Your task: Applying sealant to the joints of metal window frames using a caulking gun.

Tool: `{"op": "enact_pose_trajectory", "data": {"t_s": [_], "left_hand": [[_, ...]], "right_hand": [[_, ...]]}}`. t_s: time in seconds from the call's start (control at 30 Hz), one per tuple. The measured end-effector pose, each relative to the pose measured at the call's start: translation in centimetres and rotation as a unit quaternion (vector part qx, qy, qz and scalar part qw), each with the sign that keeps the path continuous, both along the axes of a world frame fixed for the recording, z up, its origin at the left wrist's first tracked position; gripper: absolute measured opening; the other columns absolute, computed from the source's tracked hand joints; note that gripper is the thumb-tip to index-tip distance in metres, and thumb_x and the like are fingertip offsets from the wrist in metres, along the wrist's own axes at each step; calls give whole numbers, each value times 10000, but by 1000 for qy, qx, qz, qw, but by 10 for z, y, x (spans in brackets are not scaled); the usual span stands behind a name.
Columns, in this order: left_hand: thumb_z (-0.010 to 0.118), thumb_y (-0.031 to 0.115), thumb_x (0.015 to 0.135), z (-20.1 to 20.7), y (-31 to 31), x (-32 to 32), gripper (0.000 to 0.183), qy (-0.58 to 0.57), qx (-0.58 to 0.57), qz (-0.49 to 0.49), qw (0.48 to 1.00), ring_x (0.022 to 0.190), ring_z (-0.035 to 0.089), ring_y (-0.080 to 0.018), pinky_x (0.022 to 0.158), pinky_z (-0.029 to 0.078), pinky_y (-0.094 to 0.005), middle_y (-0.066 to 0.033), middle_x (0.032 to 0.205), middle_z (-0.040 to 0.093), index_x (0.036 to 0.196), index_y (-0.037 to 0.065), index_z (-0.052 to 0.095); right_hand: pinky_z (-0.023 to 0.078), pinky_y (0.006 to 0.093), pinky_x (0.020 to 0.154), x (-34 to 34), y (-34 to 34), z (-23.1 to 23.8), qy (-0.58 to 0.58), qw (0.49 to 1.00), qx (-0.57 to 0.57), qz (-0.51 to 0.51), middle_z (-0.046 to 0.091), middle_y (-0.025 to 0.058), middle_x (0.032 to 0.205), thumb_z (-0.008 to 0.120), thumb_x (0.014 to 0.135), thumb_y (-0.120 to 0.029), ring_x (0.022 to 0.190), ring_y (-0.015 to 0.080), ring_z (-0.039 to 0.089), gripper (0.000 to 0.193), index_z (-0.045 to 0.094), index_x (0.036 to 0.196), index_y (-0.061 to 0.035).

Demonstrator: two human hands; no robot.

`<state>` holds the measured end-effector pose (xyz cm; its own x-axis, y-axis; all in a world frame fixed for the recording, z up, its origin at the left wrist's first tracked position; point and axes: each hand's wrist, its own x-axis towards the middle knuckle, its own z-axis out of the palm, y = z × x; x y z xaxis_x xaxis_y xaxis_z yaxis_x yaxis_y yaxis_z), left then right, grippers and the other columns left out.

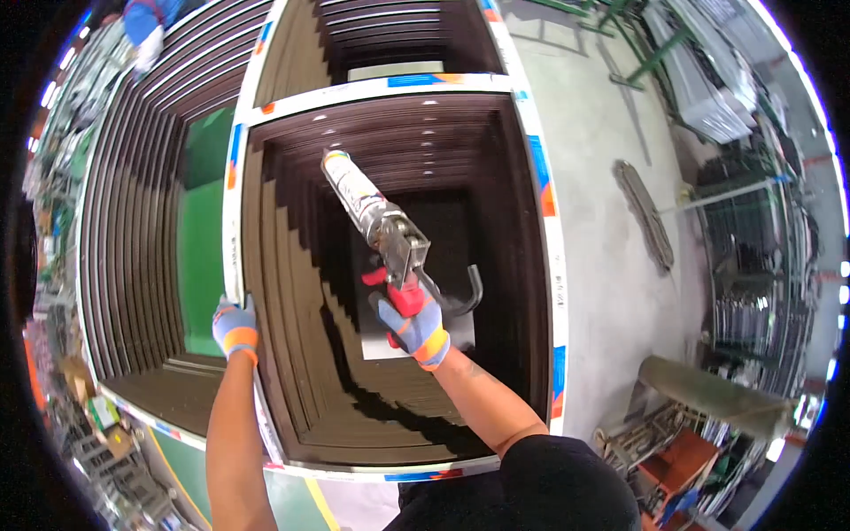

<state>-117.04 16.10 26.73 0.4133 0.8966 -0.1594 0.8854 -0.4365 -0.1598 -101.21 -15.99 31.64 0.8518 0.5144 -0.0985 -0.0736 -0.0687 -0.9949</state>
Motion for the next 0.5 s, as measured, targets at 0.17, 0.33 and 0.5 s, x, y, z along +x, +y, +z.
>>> {"op": "enact_pose_trajectory", "data": {"t_s": [0.17, 0.33, 0.5], "left_hand": [[563, 545, 970, -5, 4, -3, 683, 10, 2, 4, 1000, 1129, 684, -325, 982, 534, -394, -206, 1245, 696, 1330, -33, 602], [589, 537, 959, -11, 7, -6, 688, 12, 29, -6, 999, 1143, 678, -331, 994, 531, -403, -201, 1273, 689, 1353, -27, 588], [616, 546, 942, -11, 7, -6, 712, -4, 17, 3, 1000, 1154, 674, -337, 1003, 527, -409, -200, 1283, 687, 1356, -32, 586]], "right_hand": [[548, 302, 729, -10, -37, -17, 0, 989, 12, -145, 644, 33, 956, 698, 877, -148, 824, 155, 637, 300, 599, 1153, -89], [512, 276, 642, 4, -63, -40, -90, 973, -93, -189, 633, 10, 880, 710, 800, -97, 741, 145, 624, 292, 599, 1070, -90], [522, 288, 694, 35, -74, -72, -271, 932, -174, -165, 602, -9, 924, 680, 829, -75, 809, 120, 595, 350, 587, 1164, -110]]}}
